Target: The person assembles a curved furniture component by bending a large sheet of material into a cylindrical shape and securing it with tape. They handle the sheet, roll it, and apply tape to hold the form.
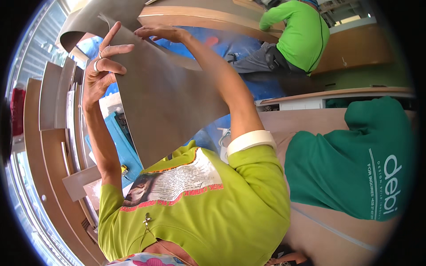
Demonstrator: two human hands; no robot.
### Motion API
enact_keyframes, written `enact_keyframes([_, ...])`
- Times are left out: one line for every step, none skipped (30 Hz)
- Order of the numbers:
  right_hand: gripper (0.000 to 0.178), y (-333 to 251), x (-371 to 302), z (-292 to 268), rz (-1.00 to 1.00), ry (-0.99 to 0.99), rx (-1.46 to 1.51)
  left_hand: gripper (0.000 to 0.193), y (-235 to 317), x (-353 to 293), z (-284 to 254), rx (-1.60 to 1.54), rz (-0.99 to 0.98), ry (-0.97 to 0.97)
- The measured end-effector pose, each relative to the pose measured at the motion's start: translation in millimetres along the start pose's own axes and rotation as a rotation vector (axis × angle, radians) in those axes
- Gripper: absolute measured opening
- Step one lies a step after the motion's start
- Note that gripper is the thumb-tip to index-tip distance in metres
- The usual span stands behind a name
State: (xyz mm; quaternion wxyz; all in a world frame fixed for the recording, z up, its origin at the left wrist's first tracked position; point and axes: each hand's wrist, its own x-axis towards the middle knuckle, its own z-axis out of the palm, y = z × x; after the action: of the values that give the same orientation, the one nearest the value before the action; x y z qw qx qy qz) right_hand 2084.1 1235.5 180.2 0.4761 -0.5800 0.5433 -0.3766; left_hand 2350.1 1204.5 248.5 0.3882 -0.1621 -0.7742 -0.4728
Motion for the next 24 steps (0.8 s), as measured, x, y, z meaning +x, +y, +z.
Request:
enact_keyframes([0.073, 2.9, 14.8, 5.6, 0.009, -0.001, -0.077, 0.028, 0.3, -7.1, -5.1, 0.01, -0.021, 0.007])
enact_keyframes([0.069, 7.0, 26.0, 10.3, 0.017, -0.002, -0.152, 0.028, 0.7, -12.7, -8.6, 0.02, -0.042, 0.014])
enact_keyframes([0.058, -0.3, 37.1, 16.6, -0.018, 0.036, -0.15, 0.028, 2.9, -15.6, -13.5, 0.024, -0.037, 0.004])
enact_keyframes([0.057, -11.2, 47.0, 20.0, -0.041, 0.034, -0.102, 0.028, 6.1, -18.1, -17.5, 0.025, -0.035, -0.006])
enact_keyframes([0.056, -22.0, 56.7, 21.9, -0.062, 0.032, -0.052, 0.028, 8.7, -20.7, -20.6, 0.027, -0.035, -0.016])
enact_keyframes([0.054, -30.2, 47.4, 12.4, -0.055, 0.069, -0.021, 0.028, 6.3, -14.3, -14.0, 0.005, -0.021, -0.023])
enact_keyframes([0.053, -20.6, 69.4, 5.4, -0.125, -0.038, -0.093, 0.028, 9.6, -17.8, -17.2, 0.04, -0.048, -0.025])
enact_keyframes([0.051, -10.8, 88.6, -1.0, -0.198, -0.136, -0.157, 0.029, 11.4, -22.9, -22.0, 0.075, -0.076, -0.028])
enact_keyframes([0.049, 0.6, 94.6, -8.4, -0.398, -0.171, -0.283, 0.025, 10.5, -33.3, -31.2, 0.111, -0.079, -0.043])
enact_keyframes([0.052, -2.4, 98.0, -8.6, -0.076, -0.07, 0.015, 0.024, 11.5, -47.5, -35.9, 0.058, -0.128, 0.08])
enact_keyframes([0.066, -10.8, 93.6, -32.8, 0.027, 0.034, -0.118, 0.025, 10.7, -59.5, -36.5, 0.006, -0.163, 0.203])
enact_keyframes([0.06, -25.4, 77.7, -26.5, -0.101, -0.027, 0.18, 0.028, 9.9, -74.2, -39.6, -0.029, -0.194, 0.333])
enact_keyframes([0.062, -18.5, 65.5, -43.6, -0.157, 0.064, 0.172, 0.044, -1.9, -87.7, -41.5, -0.06, -0.218, 0.418])
enact_keyframes([0.062, -3.5, 60.6, -48.3, -0.231, 0.197, 0.068, 0.058, 6.2, -90.2, -33.0, -0.155, -0.375, 0.511])
enact_keyframes([0.061, 6.0, 56.1, -53.2, -0.311, 0.327, -0.045, 0.061, 11.0, -100.2, -40.4, -0.152, -0.476, 0.449])
enact_keyframes([0.061, 10.2, 47.0, -59.9, -0.387, 0.463, -0.17, 0.064, 12.0, -112.1, -50.3, -0.16, -0.569, 0.382])
enact_keyframes([0.059, -4.9, 35.8, -52.5, -0.351, 0.403, -0.212, 0.062, 20.9, -116.7, -50.8, -0.137, -0.712, 0.313])
enact_keyframes([0.06, 5.1, 29.4, -57.2, -0.354, 0.418, -0.238, 0.06, 25.3, -115.1, -45.2, -0.125, -0.845, 0.226])
enact_keyframes([0.06, 22.2, 27.8, -60.8, -0.359, 0.433, -0.266, 0.056, 19.1, -113.7, -35.1, 0.114, -0.948, 0.149])
enact_keyframes([0.061, 37.0, 24.0, -70.1, -0.362, 0.449, -0.295, 0.058, 9.7, -107.0, -19.1, 0.473, -1.024, 0.071])
enact_keyframes([0.059, 45.1, 19.1, -73.2, -0.295, 0.439, -0.287, 0.061, 4.6, -94.4, 2.6, 0.682, -0.961, 0.088])
enact_keyframes([0.057, 51.4, 13.1, -74.7, -0.23, 0.428, -0.277, 0.064, -5.9, -83.9, 24.1, 0.892, -0.889, 0.102])
enact_keyframes([0.054, 56.9, 6.4, -76.1, -0.167, 0.417, -0.267, 0.07, -20.9, -86.3, 48.4, 0.909, -0.861, 0.125])
enact_keyframes([0.06, 55.9, -4.3, -75.6, -0.185, 0.505, -0.343, 0.085, -35.1, -81.5, 75.2, 0.976, -0.92, 0.1])
